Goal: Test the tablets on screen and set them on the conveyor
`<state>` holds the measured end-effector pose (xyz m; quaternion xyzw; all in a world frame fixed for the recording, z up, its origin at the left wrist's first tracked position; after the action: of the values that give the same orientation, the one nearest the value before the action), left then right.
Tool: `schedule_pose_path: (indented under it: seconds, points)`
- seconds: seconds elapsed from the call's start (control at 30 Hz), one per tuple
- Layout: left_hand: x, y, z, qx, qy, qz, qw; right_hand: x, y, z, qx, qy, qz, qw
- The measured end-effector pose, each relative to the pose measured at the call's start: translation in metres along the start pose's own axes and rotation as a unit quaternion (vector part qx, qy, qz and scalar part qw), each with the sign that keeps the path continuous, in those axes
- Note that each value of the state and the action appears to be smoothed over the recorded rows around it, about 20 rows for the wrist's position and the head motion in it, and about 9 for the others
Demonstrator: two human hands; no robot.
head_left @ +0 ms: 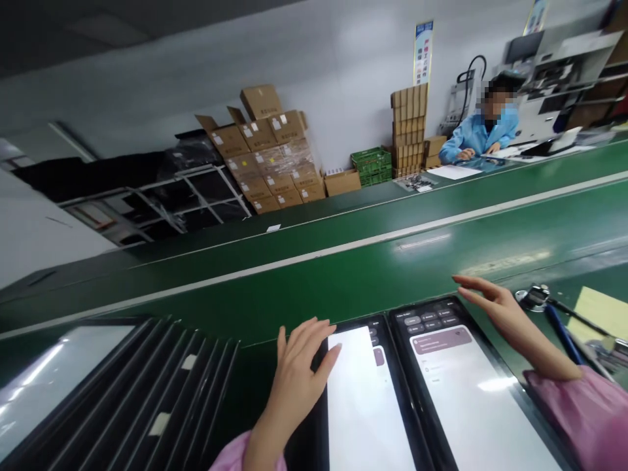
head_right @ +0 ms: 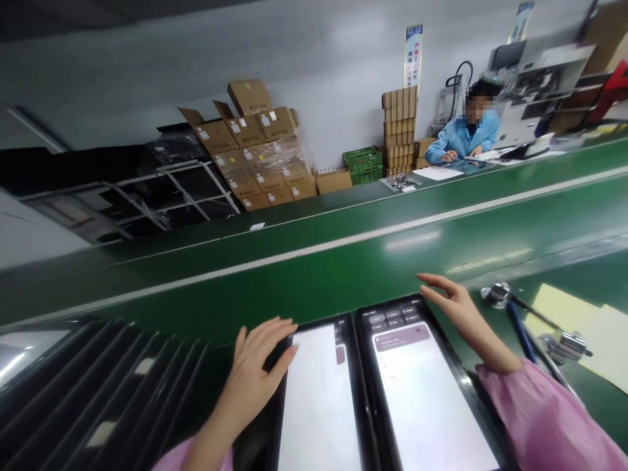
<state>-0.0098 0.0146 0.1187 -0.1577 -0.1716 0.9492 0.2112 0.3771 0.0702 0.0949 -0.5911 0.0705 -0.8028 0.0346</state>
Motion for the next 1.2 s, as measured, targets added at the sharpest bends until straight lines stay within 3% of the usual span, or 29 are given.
schedule_pose_path:
  seconds: [0.13, 0.23, 0.47, 0.73, 0.93, 1.2]
  points:
    - [-0.025, -0.031, 0.002, 0.14, 0.051, -0.049, 0.988, -0.02, 0.005, -0.01, -0.001, -0.088, -0.029, 0.996]
    - [-0.04, -0.035, -0.004, 0.205, 0.081, -0.077, 0.972, -0.021, 0.011, -0.02, 0.015, -0.126, -0.021, 0.992]
    - [-0.045, -0.017, -0.022, 0.227, 0.029, -0.123, 0.966, -0.025, 0.023, -0.019, 0.018, -0.185, -0.022, 0.982]
    - [-0.043, -0.014, -0.021, 0.203, -0.005, -0.148, 0.968, -0.022, 0.028, -0.019, 0.047, -0.199, -0.022, 0.979]
    - [-0.043, -0.015, -0.024, 0.216, -0.013, -0.141, 0.966, -0.022, 0.028, -0.019, 0.083, -0.203, -0.021, 0.976]
    - [-0.068, -0.018, -0.023, 0.296, 0.011, -0.122, 0.947, -0.026, 0.027, -0.013, 0.063, -0.171, -0.051, 0.982]
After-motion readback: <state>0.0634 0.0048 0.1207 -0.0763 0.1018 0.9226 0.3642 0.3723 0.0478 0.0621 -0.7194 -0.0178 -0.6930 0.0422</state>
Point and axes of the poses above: each hand's wrist, its own y-axis away from the middle knuckle, its own z-axis out of the back of the hand, x = y × z, the point moved 6 cm from there along -y, towards the middle knuckle, and after that the axes turned 10 degrees about x, right-handed, at the moved point
